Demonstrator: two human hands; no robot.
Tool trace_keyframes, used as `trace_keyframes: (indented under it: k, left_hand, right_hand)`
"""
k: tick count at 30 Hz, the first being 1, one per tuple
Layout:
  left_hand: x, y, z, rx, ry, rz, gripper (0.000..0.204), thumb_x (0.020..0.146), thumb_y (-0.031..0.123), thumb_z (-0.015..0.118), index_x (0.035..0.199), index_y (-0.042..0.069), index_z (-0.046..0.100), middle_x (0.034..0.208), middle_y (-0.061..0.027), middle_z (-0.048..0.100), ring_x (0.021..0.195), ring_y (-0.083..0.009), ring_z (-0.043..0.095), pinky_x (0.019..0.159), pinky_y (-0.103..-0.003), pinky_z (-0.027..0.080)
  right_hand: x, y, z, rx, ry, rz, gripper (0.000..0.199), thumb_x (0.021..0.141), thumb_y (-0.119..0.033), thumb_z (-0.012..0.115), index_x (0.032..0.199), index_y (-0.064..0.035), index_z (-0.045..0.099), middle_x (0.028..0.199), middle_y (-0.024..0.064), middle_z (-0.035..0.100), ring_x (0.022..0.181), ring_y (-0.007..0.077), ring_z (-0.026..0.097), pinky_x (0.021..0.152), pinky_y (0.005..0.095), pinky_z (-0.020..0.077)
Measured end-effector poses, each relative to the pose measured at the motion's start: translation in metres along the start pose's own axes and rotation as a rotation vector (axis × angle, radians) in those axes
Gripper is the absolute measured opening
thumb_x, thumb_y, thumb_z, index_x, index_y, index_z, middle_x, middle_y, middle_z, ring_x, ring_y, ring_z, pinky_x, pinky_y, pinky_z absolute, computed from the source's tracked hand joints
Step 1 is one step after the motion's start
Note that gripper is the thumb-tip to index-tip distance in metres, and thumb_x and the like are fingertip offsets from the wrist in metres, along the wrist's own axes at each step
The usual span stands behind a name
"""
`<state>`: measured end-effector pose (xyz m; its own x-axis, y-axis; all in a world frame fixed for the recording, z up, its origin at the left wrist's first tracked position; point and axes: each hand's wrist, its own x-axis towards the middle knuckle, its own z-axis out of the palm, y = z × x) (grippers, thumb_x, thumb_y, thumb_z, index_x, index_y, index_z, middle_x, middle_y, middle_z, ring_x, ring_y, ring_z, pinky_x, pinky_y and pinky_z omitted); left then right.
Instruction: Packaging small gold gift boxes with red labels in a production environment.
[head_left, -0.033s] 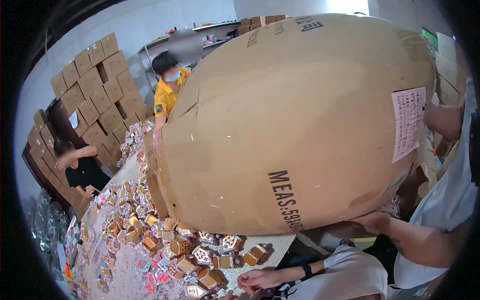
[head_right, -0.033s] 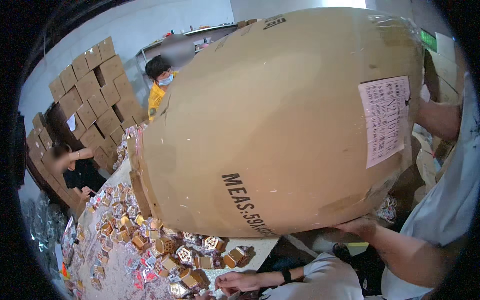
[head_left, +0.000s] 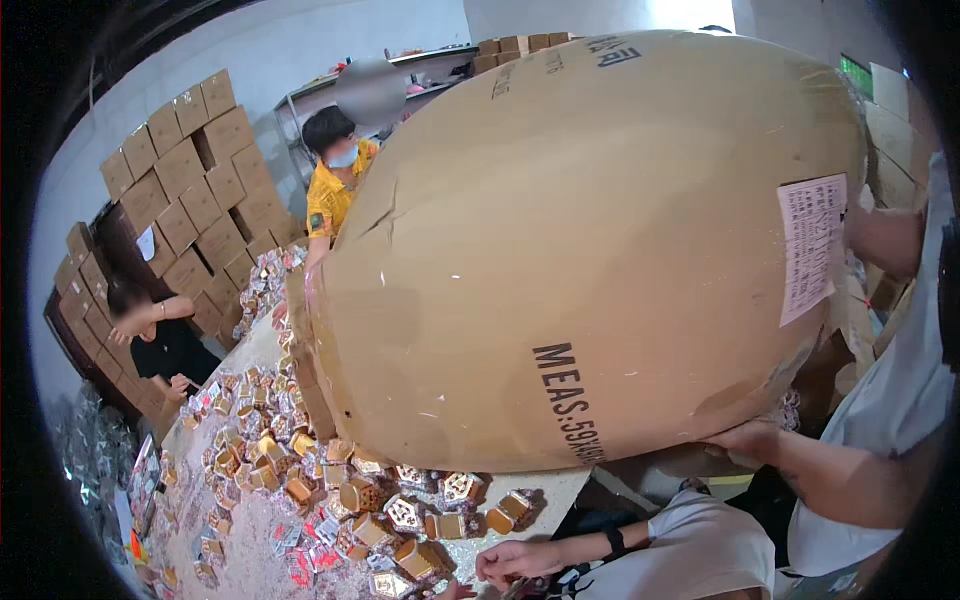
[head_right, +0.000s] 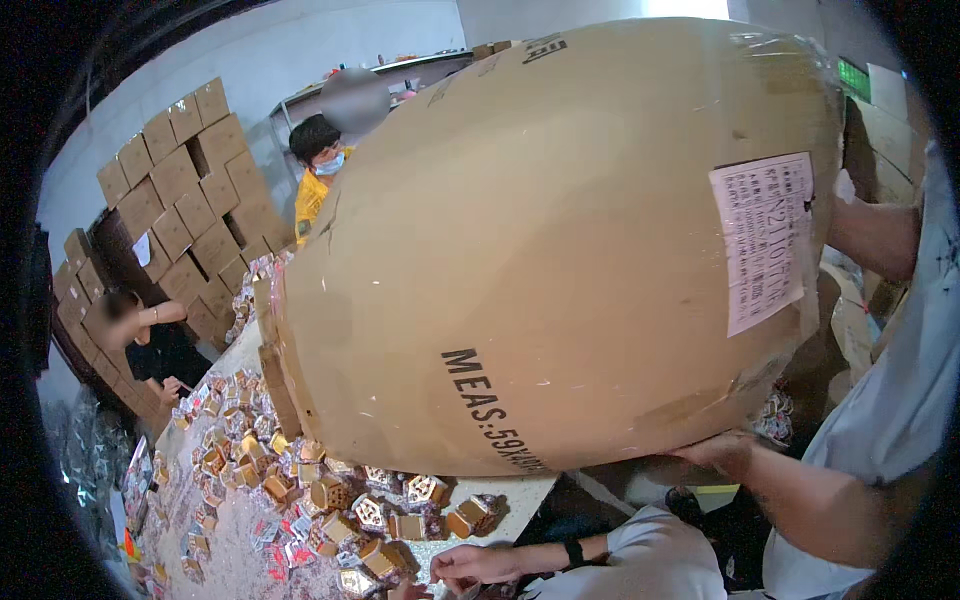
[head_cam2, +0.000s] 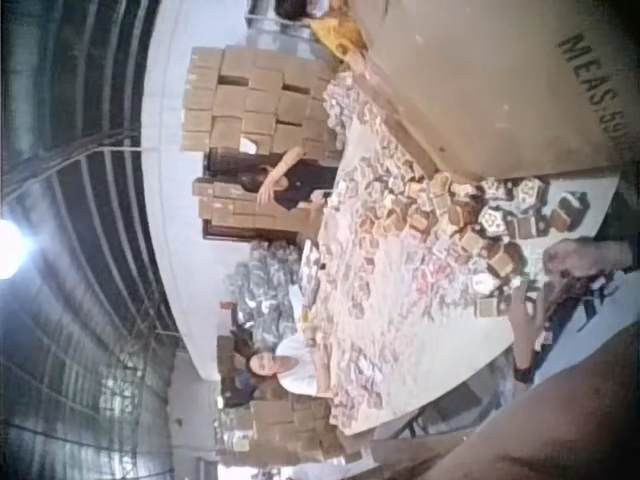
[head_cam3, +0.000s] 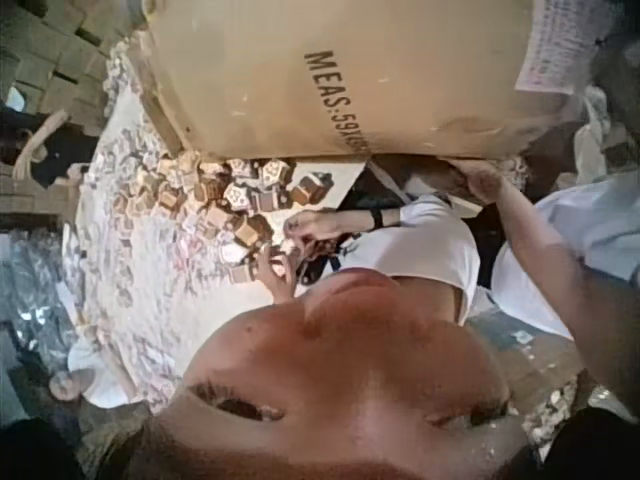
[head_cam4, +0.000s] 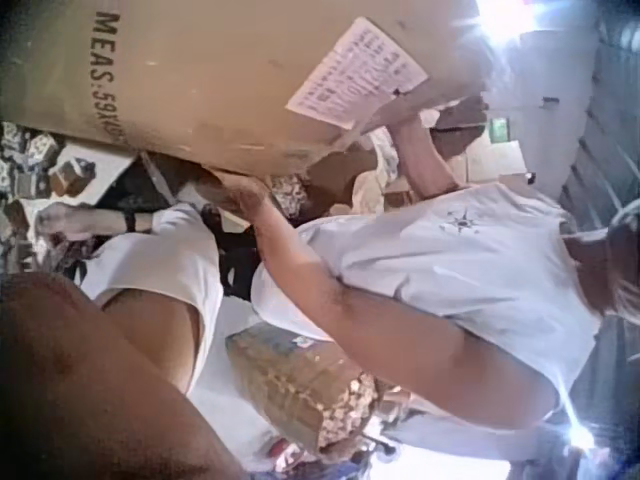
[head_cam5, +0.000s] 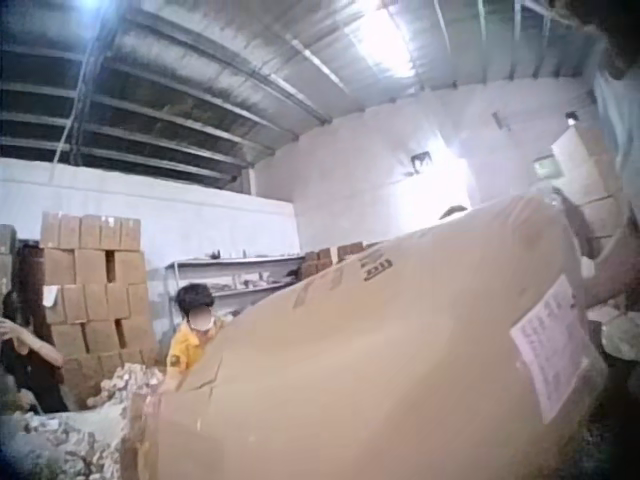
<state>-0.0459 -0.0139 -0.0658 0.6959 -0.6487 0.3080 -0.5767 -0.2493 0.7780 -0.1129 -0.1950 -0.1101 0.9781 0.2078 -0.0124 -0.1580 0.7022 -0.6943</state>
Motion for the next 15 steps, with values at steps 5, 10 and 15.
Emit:
trace_keyframes:
  k: [5, 10, 15]
  left_hand:
    - [0.004, 0.014, 0.004, 0.184, -0.045, 0.484, 0.033, 0.079, 0.004, 0.066, 0.11, 0.005, 0.059, 0.096, -0.0144, 0.058, 0.084, -0.0229, 0.059, 0.066, -0.032, 0.05]
    - [-0.008, 0.022, 0.021, 0.144, 0.035, 0.423, 0.03, 0.074, -0.005, 0.068, 0.101, 0.007, 0.063, 0.089, -0.0119, 0.059, 0.073, -0.0255, 0.06, 0.062, -0.031, 0.051]
    - [-0.016, 0.022, 0.027, 0.153, -0.014, 0.337, 0.027, 0.075, -0.004, 0.068, 0.1, 0.006, 0.061, 0.089, -0.0139, 0.061, 0.074, -0.0269, 0.061, 0.064, -0.033, 0.051]
  right_hand:
    - [-0.012, -0.007, 0.003, -0.508, -0.04, -0.126, 0.017, 0.096, -0.02, 0.049, 0.098, -0.0028, 0.051, 0.077, -0.0009, 0.054, 0.07, 0.0037, 0.054, 0.063, 0.0203, 0.0464]
    - [-0.028, -0.013, 0.004, -0.497, -0.053, -0.1, 0.018, 0.096, -0.019, 0.048, 0.098, -0.0021, 0.051, 0.078, -0.0005, 0.053, 0.066, 0.0042, 0.052, 0.061, 0.0203, 0.0447]
    - [-0.039, -0.014, 0.002, -0.517, -0.036, 0.04, 0.017, 0.096, -0.017, 0.047, 0.098, -0.0009, 0.05, 0.084, 0.0015, 0.055, 0.075, 0.0059, 0.055, 0.067, 0.021, 0.0472]
